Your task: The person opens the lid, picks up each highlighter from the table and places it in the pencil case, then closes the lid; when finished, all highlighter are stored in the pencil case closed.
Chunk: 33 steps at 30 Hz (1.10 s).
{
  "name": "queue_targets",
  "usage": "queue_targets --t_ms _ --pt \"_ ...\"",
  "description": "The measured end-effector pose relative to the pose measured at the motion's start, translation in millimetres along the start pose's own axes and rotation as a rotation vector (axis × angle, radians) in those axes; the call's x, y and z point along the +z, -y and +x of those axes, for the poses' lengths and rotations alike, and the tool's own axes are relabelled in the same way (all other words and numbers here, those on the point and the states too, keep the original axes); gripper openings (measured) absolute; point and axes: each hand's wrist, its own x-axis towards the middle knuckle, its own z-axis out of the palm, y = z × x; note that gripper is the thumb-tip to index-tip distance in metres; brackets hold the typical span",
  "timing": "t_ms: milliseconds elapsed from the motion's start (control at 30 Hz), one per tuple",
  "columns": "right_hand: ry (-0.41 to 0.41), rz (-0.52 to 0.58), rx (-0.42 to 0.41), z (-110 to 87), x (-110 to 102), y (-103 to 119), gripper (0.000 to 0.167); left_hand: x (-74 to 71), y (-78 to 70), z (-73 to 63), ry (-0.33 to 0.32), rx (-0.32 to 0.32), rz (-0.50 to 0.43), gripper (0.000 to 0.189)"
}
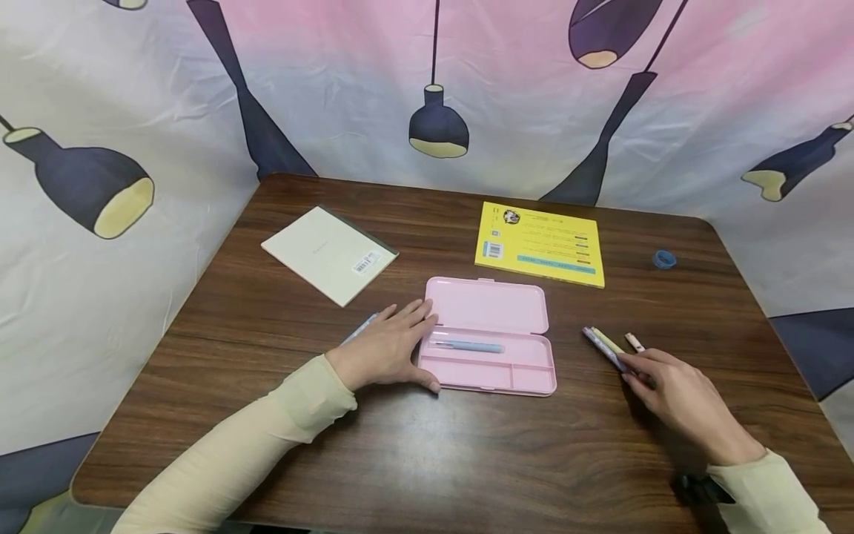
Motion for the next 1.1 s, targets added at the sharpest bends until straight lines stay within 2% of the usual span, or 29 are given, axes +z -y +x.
queue_targets --t_ms 133,433,767,1100 --pt "-0.029 0.018 -0.009 7.7 -3 4 0.036 0.0 0.5 0.4 0.003 0.000 0.003 0.112" --pt "-0.072 0.048 -0.072 38.0 -10 18 0.033 0.4 -0.5 -0.4 0.009 -0.007 0.012 0.114" --pt "-0.110 0.121 -0.152 68.8 -7 35 0.039 -1.1 -4.0 -1.6 0.007 -0.008 0.019 0.114" --pt "-0.068 0.169 -0.279 91.2 3 46 0.036 -2.2 -6.3 -3.8 -0.004 -0.019 0.042 0.114"
